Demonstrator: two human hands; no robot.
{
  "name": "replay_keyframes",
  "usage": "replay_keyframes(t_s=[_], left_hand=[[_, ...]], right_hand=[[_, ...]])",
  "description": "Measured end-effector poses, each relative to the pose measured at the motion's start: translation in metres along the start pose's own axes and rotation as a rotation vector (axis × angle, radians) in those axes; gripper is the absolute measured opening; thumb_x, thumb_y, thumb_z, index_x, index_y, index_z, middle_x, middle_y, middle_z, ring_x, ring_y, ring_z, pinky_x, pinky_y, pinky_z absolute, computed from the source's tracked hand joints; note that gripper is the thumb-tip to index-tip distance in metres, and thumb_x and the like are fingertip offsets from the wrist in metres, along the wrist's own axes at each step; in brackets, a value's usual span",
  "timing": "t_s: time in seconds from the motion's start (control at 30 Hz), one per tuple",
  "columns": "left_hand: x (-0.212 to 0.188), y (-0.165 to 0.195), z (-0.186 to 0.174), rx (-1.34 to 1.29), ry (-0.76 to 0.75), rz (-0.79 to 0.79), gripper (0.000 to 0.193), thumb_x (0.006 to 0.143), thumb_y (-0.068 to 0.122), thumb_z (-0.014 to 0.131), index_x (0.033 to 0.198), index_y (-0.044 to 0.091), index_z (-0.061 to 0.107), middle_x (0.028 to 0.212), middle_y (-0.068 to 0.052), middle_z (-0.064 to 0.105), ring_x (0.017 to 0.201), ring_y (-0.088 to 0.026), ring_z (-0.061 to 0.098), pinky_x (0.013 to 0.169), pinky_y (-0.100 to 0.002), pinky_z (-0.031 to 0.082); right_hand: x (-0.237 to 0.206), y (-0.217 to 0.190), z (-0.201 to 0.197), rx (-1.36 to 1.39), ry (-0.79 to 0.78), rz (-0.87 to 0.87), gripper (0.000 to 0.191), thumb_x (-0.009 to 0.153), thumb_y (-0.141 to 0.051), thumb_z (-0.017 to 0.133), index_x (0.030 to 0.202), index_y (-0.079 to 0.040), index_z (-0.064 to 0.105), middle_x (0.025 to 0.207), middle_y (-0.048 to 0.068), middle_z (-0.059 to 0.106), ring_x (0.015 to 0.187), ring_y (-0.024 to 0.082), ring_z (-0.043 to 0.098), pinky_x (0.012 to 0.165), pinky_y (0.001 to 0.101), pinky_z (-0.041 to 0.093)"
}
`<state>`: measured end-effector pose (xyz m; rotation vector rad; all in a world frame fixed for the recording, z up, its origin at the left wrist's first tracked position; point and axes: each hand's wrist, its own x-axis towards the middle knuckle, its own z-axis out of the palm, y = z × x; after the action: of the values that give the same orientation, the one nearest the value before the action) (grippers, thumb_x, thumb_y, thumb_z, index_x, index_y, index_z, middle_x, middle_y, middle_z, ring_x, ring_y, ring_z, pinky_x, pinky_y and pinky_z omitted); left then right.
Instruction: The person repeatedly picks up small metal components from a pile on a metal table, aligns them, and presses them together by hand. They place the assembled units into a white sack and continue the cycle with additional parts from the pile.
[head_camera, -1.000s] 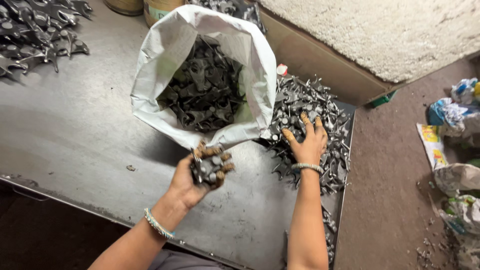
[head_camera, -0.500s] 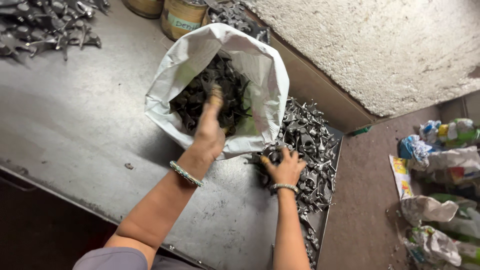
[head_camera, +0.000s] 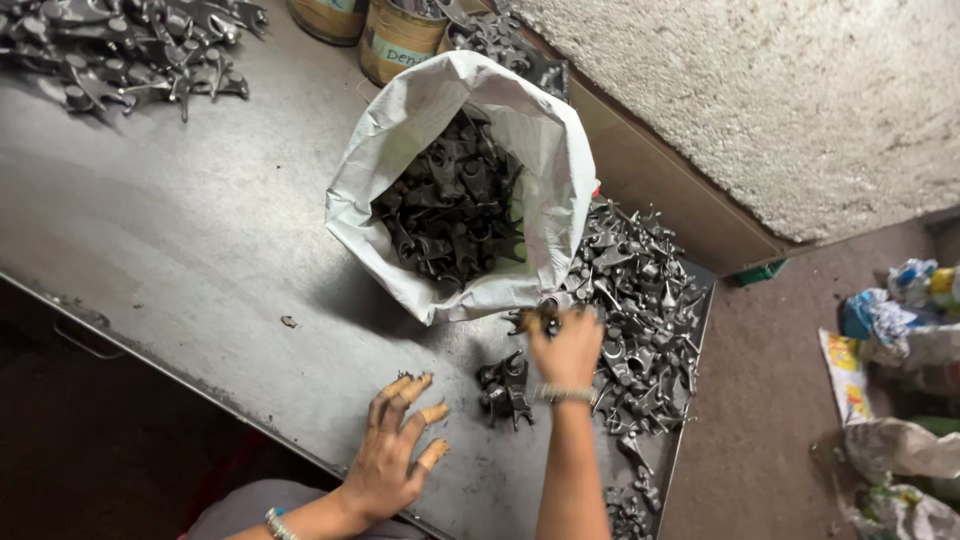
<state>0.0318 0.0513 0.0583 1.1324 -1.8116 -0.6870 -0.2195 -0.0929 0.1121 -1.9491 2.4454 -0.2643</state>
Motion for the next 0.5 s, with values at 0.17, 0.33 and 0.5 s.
replay_keyframes(t_s=[0.17, 0.33, 0.5], left_hand=[[-0.010, -0.009, 0.010, 0.160, -0.016, 0.148, 0.033, 0.089, 0.024, 0.069, 0.118, 0.009, 0.070, 0.148, -0.014, 0.047, 0.140, -0.038, 0.034, 0.112, -0.051, 0.029], [-0.012, -0.009, 0.013, 0.232, -0.020, 0.167, 0.029, 0.090, 0.021, 0.069, 0.116, 0.011, 0.071, 0.148, -0.011, 0.051, 0.140, -0.036, 0.038, 0.113, -0.049, 0.030], [-0.014, -0.010, 0.013, 0.231, -0.070, 0.174, 0.029, 0.088, 0.019, 0.069, 0.116, 0.011, 0.071, 0.148, -0.012, 0.051, 0.139, -0.035, 0.038, 0.112, -0.048, 0.031]], right_hand=[[0.093, -0.012, -0.013, 0.056, 0.066, 0.027, 0.063, 0.073, -0.050, 0.081, 0.131, -0.032, 0.066, 0.153, 0.011, 0.039, 0.138, 0.044, 0.029, 0.100, 0.0719, 0.031], [0.091, -0.007, -0.002, -0.140, 0.027, -0.003, 0.053, 0.077, -0.054, 0.077, 0.125, -0.032, 0.072, 0.146, 0.006, 0.049, 0.137, 0.053, 0.030, 0.097, 0.0751, 0.033], [0.056, -0.005, 0.005, -0.166, -0.094, -0.010, 0.049, 0.076, -0.059, 0.075, 0.116, -0.031, 0.078, 0.144, 0.006, 0.052, 0.129, 0.047, 0.042, 0.099, 0.0688, 0.037]])
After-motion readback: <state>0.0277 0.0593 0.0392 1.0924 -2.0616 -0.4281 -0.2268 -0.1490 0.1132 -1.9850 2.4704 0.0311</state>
